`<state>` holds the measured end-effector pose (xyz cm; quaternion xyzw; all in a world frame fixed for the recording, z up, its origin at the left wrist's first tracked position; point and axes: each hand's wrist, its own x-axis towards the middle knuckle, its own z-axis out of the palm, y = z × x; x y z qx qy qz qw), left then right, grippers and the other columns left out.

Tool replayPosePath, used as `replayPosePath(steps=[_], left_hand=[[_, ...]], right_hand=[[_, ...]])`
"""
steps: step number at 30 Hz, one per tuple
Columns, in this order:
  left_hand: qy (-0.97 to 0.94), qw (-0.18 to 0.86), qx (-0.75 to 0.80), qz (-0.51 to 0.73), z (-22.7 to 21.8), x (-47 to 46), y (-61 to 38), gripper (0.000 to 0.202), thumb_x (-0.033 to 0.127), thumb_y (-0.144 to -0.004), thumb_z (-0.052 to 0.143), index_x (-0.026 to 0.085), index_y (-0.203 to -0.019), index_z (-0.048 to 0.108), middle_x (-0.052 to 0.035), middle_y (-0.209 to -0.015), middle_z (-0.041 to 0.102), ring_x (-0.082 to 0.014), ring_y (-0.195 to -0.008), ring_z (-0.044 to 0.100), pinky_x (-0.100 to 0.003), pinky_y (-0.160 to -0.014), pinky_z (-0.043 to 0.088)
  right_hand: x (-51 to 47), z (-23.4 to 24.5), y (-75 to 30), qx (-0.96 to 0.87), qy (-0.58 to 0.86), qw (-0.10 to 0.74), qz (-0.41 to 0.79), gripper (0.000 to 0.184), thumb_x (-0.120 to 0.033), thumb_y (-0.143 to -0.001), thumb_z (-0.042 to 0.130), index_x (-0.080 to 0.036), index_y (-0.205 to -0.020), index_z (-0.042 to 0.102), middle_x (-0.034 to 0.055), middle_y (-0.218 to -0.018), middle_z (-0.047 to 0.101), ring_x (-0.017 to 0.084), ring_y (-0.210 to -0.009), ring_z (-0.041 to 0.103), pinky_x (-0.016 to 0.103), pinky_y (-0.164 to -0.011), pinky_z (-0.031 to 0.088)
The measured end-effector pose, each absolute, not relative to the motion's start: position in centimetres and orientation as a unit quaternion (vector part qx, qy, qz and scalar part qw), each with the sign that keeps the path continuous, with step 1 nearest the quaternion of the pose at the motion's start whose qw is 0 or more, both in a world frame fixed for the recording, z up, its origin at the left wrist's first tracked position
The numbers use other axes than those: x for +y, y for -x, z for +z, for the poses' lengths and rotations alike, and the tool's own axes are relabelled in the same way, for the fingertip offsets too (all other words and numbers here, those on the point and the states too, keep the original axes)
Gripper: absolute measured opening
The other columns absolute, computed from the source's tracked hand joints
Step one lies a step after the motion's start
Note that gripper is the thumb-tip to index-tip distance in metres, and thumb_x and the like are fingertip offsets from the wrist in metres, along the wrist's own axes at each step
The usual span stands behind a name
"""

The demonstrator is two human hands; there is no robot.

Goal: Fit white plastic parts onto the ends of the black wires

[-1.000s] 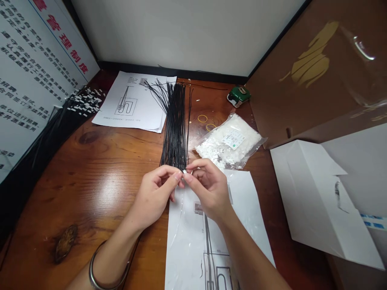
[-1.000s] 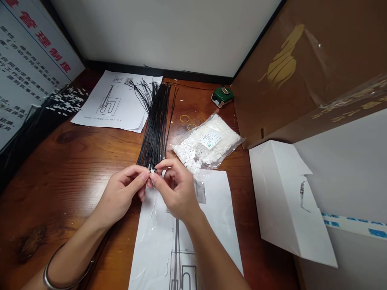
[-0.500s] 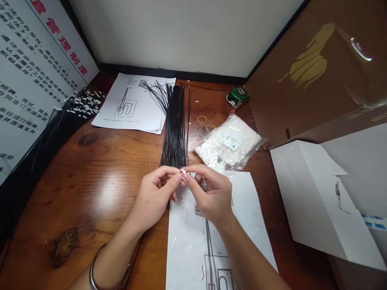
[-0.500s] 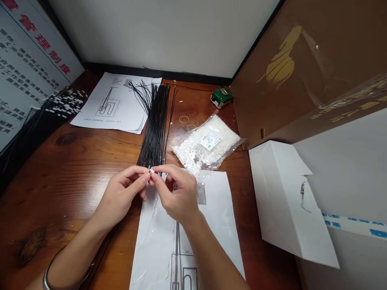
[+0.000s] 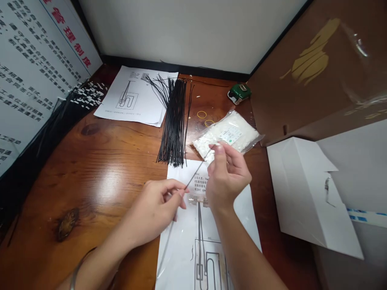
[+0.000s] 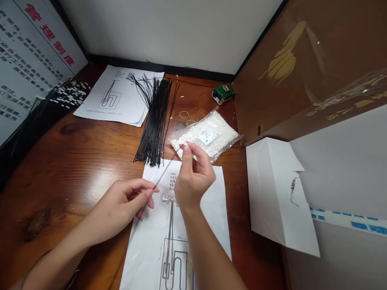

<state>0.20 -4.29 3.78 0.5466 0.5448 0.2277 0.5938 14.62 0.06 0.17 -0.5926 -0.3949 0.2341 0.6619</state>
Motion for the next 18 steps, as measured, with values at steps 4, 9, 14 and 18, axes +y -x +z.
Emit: replayPosePath(steps=[4,9,14,18], left_hand=[[-0.485,0.510,0.631,0.327,5.3,-3.0,3.6,0.017,0.033,-0.085,0.059,0.018,-0.091,0.067,0.0004,-0.065,0.062,-0.0139,-0.057,0.061,-0.026,-0.054,0.051],[-0.519,0.187,0.748,0.369,7.5,1.8,12.1,0.019,0.024,-0.085,0.058,0.018,-0.096,0.072,0.0058,-0.056,0.057,-0.0071,-0.049,0.050,-0.022,-0.050,0.040],[-0.563,-0.074,0.742,0.357,8.3,5.3,19.0,0.019,0.034,-0.077,0.064,0.022,-0.092,0.068,0.0050,-0.062,0.063,-0.0237,-0.097,0.060,-0.035,-0.073,0.041],[-0.628,-0.091,0.695,0.337,8.1,5.3,18.3,0.019,0.040,-0.077,0.063,0.022,-0.083,0.067,-0.0038,-0.094,0.068,-0.0319,-0.128,0.045,-0.043,-0.085,0.036]], right_hand=[[-0.3,-0.2,-14.6,-0.479,0.615,0.569,0.261,0.017,-0.029,-0.086,0.058,-0.019,-0.095,0.067,-0.0008,-0.065,0.055,0.011,-0.045,0.040,0.028,-0.044,0.031],[-0.2,-0.6,-14.5,-0.553,0.709,0.368,0.237,0.012,-0.026,-0.079,0.061,-0.019,-0.077,0.071,-0.0056,-0.045,0.044,0.015,-0.047,0.046,0.030,-0.054,0.035],[-0.2,-0.3,-14.3,-0.581,0.732,0.294,0.199,0.013,-0.026,-0.077,0.059,-0.022,-0.074,0.071,-0.0020,-0.047,0.053,0.018,-0.049,0.049,0.029,-0.052,0.029],[-0.2,-0.1,-14.1,-0.582,0.749,0.265,0.172,0.013,-0.025,-0.076,0.058,-0.022,-0.072,0.070,0.0008,-0.050,0.058,0.018,-0.049,0.049,0.028,-0.051,0.025]])
